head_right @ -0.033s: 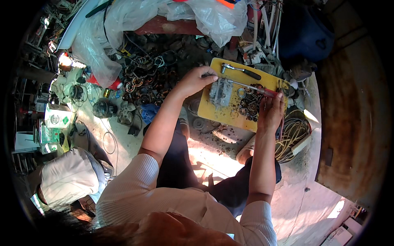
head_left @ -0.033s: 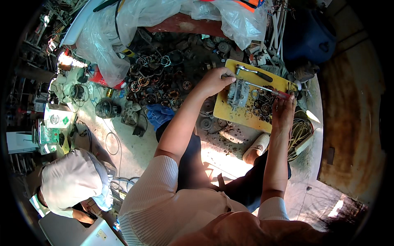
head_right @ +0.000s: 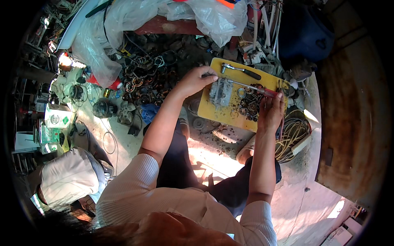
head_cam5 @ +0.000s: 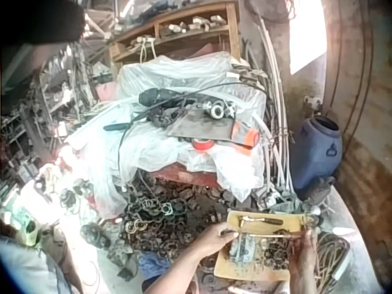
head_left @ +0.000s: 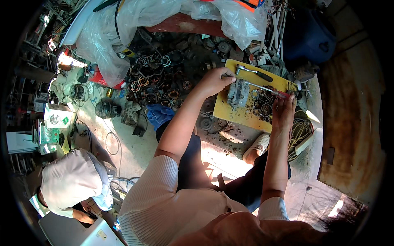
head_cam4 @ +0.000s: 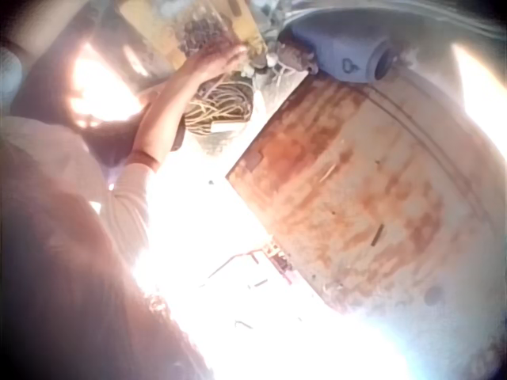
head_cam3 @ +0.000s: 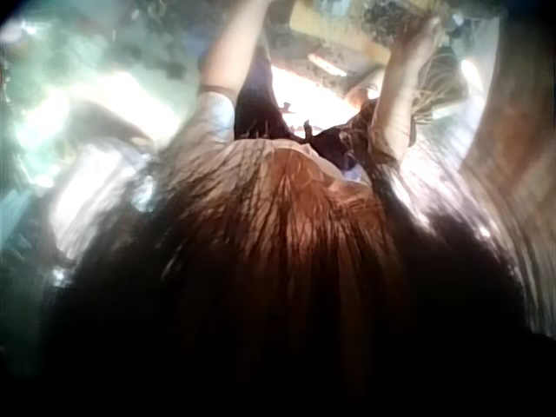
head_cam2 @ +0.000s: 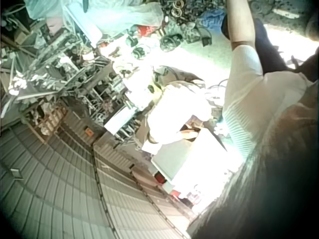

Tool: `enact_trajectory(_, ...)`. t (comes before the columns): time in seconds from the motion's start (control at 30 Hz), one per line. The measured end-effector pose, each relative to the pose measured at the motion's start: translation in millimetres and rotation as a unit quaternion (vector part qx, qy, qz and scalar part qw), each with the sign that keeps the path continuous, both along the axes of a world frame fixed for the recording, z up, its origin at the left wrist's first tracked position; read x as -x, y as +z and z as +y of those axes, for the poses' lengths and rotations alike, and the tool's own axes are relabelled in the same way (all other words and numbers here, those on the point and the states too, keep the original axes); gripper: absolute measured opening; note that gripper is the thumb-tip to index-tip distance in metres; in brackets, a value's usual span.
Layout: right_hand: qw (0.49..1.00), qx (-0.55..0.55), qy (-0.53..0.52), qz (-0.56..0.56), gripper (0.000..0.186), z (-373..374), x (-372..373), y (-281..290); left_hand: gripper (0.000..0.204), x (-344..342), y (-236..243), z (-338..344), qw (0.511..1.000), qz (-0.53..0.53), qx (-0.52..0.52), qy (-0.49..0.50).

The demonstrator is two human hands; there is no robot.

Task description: The person disassembles an electric motor component using a screwdriver to remove internal screws and wires.

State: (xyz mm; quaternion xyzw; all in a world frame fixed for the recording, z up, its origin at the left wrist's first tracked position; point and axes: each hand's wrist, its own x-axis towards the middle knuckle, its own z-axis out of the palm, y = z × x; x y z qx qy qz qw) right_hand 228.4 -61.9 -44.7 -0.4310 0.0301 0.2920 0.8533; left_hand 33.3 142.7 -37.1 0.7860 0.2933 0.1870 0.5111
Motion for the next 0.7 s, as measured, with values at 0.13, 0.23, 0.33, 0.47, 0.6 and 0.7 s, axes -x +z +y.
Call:
enact_trajectory(0.13,0.997,-0.053,0.024,-0.054,0.024,-4.7,-14.1,-24.4,0.028,-2.4,0.9,-0.9,1.0,0.008,0.007,0.002)
enact_trajectory(0.23,0.996,-0.063,0.021,-0.061,0.021,-5.1,-16.1,-28.6,0.027,-2.3,4.6,-2.2,1.0,0.011,0.006,0.004)
enact_trajectory(0.33,0.997,-0.049,0.005,-0.053,0.022,-1.1,-7.4,-17.7,0.028,-1.3,3.0,-1.7,1.0,0.011,0.008,0.004)
enact_trajectory(0.47,1.0,0.005,-0.022,-0.008,0.026,3.7,10.1,8.2,0.029,-0.6,-2.1,0.6,1.0,0.016,0.0,0.006)
enact_trajectory(0.6,1.0,0.005,0.007,-0.026,0.028,-3.3,3.1,-1.4,0.022,-1.5,6.4,-3.4,0.999,0.04,0.012,0.008)
enact_trajectory(0.7,0.999,0.012,-0.001,-0.051,0.031,-2.7,2.1,-5.9,0.022,-1.9,11.3,-5.2,0.999,0.049,-0.005,0.01)
